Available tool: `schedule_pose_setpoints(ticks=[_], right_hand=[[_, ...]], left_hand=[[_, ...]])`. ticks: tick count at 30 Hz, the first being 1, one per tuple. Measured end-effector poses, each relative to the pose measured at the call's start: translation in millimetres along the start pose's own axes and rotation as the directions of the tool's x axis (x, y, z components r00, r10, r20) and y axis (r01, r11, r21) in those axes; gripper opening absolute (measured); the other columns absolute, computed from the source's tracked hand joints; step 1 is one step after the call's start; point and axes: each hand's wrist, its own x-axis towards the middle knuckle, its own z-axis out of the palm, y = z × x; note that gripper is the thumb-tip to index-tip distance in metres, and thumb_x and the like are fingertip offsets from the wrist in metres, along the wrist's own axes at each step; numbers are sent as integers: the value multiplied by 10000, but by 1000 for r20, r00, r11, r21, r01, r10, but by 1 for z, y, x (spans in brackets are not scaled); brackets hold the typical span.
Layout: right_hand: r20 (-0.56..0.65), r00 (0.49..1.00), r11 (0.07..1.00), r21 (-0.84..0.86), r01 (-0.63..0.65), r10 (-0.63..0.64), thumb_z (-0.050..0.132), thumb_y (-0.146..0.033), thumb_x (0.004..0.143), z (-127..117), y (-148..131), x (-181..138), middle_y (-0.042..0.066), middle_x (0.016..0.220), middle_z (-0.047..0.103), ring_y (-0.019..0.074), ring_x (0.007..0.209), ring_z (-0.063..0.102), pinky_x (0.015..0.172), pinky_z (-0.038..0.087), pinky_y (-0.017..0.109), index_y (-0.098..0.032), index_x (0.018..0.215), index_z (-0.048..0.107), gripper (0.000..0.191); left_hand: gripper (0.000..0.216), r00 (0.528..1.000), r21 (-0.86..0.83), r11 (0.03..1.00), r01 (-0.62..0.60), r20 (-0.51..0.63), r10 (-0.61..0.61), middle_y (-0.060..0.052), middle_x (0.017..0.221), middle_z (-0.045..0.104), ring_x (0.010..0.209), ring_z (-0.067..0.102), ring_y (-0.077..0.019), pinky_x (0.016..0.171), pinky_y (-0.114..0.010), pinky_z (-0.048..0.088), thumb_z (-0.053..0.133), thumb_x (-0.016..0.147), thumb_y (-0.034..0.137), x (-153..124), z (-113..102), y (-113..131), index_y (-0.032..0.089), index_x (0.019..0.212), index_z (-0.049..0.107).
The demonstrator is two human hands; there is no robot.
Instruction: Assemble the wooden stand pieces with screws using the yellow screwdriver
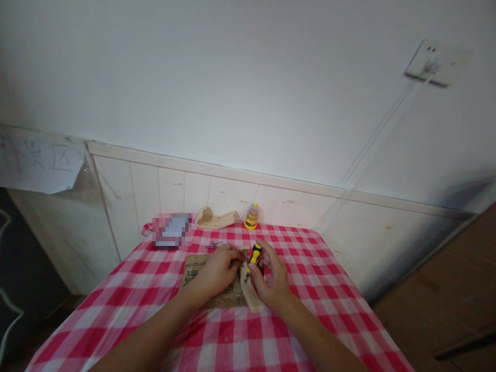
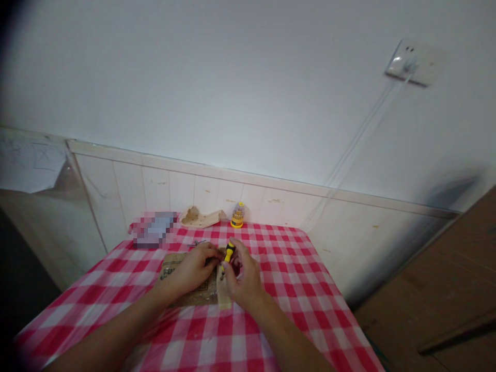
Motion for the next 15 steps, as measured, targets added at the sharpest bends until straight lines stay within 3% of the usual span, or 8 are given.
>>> schedule_pose_setpoints(ticks=[15], right_hand=[[-82,997,1000,-26,-4,2,672,-166,874,0,-6,8,-71,710,562,92,519,535,485,440,185,-245,1328,540,479]], left_hand=[[282,1000,27,1000,1,9,-1,-91,1035,727,1032,664,-231,957,-338,496,531,906,106,0,-3,4,185,975,793]])
